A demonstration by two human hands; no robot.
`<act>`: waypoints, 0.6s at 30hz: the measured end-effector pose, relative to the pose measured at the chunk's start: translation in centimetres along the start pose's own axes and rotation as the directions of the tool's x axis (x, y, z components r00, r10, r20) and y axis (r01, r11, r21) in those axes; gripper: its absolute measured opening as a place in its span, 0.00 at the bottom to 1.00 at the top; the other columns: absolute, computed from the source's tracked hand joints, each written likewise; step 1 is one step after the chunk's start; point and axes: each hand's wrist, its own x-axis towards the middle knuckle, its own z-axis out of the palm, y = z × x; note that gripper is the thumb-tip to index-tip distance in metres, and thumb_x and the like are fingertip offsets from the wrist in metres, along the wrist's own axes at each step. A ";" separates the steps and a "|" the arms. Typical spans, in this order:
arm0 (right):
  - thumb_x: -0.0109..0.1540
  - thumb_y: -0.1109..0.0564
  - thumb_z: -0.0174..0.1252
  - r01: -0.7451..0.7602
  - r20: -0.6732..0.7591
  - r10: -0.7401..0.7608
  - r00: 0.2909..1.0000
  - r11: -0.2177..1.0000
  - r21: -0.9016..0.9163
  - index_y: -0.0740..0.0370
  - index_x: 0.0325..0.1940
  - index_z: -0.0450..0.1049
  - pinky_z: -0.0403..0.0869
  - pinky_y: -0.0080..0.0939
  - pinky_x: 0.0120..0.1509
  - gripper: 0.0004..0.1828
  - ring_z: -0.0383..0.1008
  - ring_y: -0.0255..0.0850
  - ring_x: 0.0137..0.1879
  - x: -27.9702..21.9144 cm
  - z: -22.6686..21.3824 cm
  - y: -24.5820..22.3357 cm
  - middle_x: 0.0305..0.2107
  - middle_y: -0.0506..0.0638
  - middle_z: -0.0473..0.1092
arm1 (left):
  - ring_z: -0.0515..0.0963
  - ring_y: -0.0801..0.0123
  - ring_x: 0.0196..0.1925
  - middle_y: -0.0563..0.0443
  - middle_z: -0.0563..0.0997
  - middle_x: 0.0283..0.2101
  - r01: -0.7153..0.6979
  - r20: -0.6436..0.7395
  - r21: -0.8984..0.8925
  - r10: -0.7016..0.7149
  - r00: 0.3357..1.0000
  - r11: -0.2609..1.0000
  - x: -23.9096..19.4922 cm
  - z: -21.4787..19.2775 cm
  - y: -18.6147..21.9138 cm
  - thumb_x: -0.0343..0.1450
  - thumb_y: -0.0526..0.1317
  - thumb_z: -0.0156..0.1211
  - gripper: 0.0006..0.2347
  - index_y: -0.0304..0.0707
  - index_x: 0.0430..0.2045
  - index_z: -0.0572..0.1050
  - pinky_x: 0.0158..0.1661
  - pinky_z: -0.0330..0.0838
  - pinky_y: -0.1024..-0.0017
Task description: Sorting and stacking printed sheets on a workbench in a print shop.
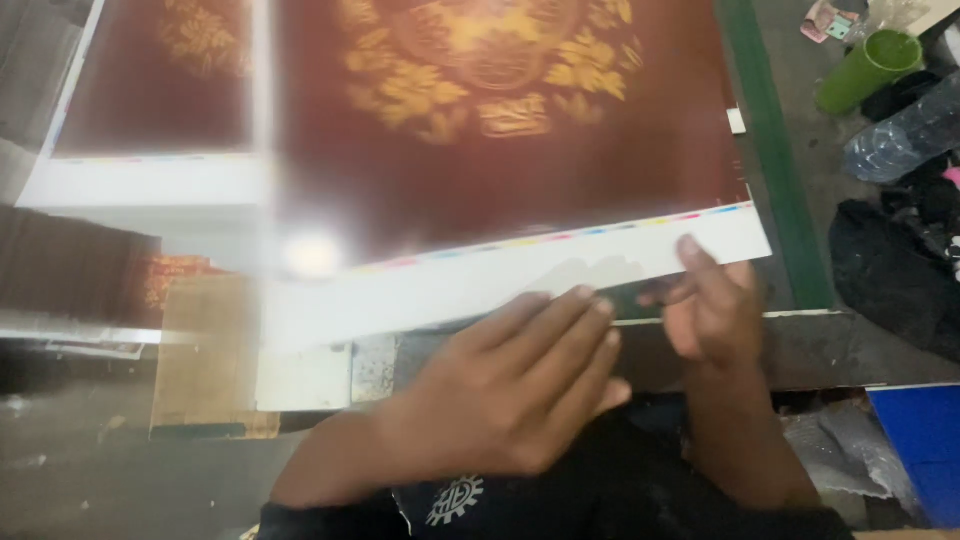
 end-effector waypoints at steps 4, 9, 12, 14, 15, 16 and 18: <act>0.69 0.61 0.55 0.040 -0.011 -0.040 0.999 0.999 -0.015 0.69 0.60 0.68 0.75 0.34 0.32 0.16 0.78 0.39 0.38 1.0 -9.8 3.7 0.42 0.56 0.74 | 0.84 0.52 0.50 0.35 0.82 0.44 0.084 -0.031 -0.041 -0.085 0.996 0.996 -1.9 -3.6 -1.0 0.74 0.42 0.65 0.14 0.23 0.38 0.79 0.47 0.81 0.61; 0.69 0.63 0.60 0.012 -0.195 -0.013 0.981 1.000 -0.004 0.65 0.61 0.65 0.74 0.36 0.33 0.17 0.77 0.39 0.38 -0.6 -21.5 7.2 0.41 0.52 0.74 | 0.83 0.60 0.60 0.46 0.82 0.57 0.573 -0.141 0.185 -0.555 0.820 0.799 -8.1 -1.1 -5.4 0.83 0.44 0.62 0.10 0.38 0.50 0.80 0.56 0.80 0.62; 0.71 0.62 0.59 -0.032 -0.244 0.042 0.969 0.999 0.043 0.68 0.58 0.66 0.75 0.38 0.36 0.14 0.78 0.43 0.41 -2.7 -27.7 8.1 0.42 0.55 0.74 | 0.72 0.51 0.68 0.35 0.73 0.68 0.527 -0.059 0.497 -0.579 0.813 0.689 -8.8 0.2 -8.9 0.80 0.54 0.54 0.24 0.31 0.61 0.73 0.65 0.66 0.50; 0.71 0.62 0.59 -0.003 -0.266 0.010 0.964 1.000 0.028 0.64 0.62 0.66 0.74 0.37 0.35 0.16 0.77 0.42 0.40 -4.2 -30.1 8.0 0.42 0.53 0.74 | 0.66 0.48 0.71 0.32 0.68 0.69 0.551 -0.004 0.472 -0.623 0.782 0.688 -9.5 1.5 -9.9 0.78 0.57 0.51 0.29 0.27 0.63 0.69 0.67 0.61 0.49; 0.71 0.63 0.59 0.026 -0.291 -0.022 0.957 1.000 0.012 0.60 0.66 0.66 0.73 0.37 0.33 0.19 0.76 0.40 0.39 -4.9 -31.3 7.9 0.42 0.51 0.73 | 0.61 0.45 0.74 0.30 0.64 0.71 0.575 0.053 0.444 -0.661 0.749 0.687 -9.8 2.2 -10.4 0.77 0.61 0.48 0.34 0.23 0.65 0.64 0.69 0.56 0.47; 0.71 0.63 0.59 0.025 -0.289 -0.020 0.957 1.000 0.013 0.60 0.66 0.66 0.73 0.37 0.33 0.19 0.76 0.40 0.39 -5.5 -31.6 7.5 0.42 0.51 0.73 | 0.61 0.45 0.74 0.30 0.64 0.71 0.576 0.053 0.446 -0.662 0.747 0.685 -9.8 1.9 -10.2 0.77 0.61 0.48 0.34 0.23 0.65 0.64 0.69 0.56 0.47; 0.71 0.65 0.57 0.108 -0.237 -0.098 0.966 0.994 0.028 0.63 0.68 0.66 0.74 0.38 0.35 0.20 0.77 0.42 0.42 -7.0 -32.0 6.7 0.43 0.53 0.74 | 0.64 0.47 0.76 0.32 0.66 0.72 0.600 0.095 0.462 -0.709 0.699 0.653 -9.8 1.4 -9.8 0.81 0.57 0.49 0.28 0.27 0.65 0.67 0.71 0.59 0.50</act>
